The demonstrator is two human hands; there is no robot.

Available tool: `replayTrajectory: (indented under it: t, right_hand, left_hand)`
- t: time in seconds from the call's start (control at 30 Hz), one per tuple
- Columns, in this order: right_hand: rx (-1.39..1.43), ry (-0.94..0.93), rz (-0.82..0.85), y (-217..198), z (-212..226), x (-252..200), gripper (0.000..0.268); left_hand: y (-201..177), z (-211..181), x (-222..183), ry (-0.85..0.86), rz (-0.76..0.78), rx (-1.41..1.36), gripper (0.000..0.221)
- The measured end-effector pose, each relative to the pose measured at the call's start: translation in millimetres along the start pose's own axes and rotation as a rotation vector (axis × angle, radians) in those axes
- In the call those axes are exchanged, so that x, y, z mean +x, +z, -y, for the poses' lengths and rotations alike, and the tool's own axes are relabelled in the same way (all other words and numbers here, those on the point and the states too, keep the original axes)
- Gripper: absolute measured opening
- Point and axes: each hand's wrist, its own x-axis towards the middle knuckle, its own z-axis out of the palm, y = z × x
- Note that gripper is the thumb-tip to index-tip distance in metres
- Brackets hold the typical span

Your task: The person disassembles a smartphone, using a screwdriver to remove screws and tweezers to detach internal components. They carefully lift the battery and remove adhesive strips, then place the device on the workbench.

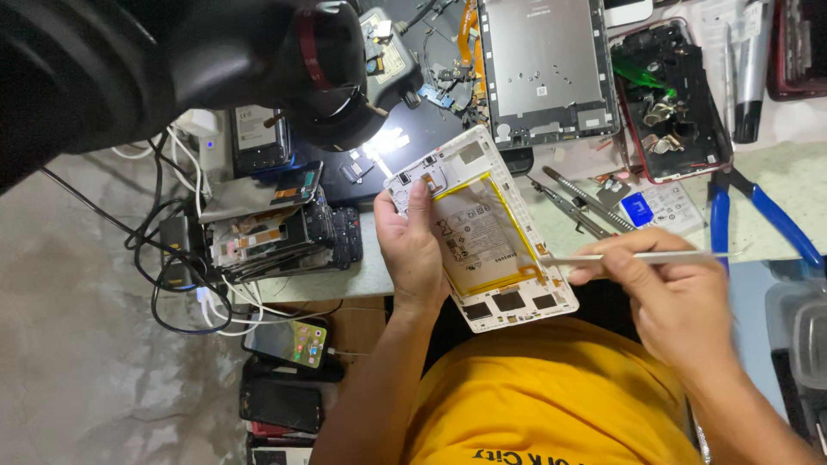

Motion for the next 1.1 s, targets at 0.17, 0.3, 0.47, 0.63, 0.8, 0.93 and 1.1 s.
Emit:
replayTrajectory:
  t: [0.17,0.3,0.47,0.63,0.8,0.93,1.1]
  right_hand:
    - [-0.178,-0.163,0.008,2.4,-12.1,-14.0,0.019]
    - [-0.107,-0.165,-0.109,8.1,-26.2,-20.7,0.016]
    - [-0.040,-0.188,-0.196,12.5,-46.8,-30.3,0.015]
    - [0.189,-0.096,-0.224,12.6,-63.2,-26.1,0.014]
    - [0.380,0.071,-0.103,-1.1,-65.1,-13.3,0.013]
    - [0.422,0.346,-0.096,-14.5,-64.1,3.1,0.013]
    - [0.494,0.531,-0.065,-16.7,-53.8,19.5,0.013]
  left_hand:
    - [-1.2,3.7,1.7,0.003,-0.011,0.016,0.025]
    - [-1.1,8.4,0.9,0.042,-0.048,0.021,0.026]
    - [0.5,10.5,1.4,0.040,-0.073,-0.016,0.028]
    - [1.1,11.5,1.3,0.056,-0.075,-0.007,0.028]
    - [-0.1,14.3,1.2,0.059,-0.069,0.011,0.027]
    - [-2.2,15.0,1.5,0.058,-0.052,0.011,0.026]
    - [-6.9,11.6,1.4,0.018,-0.016,-0.013,0.025]
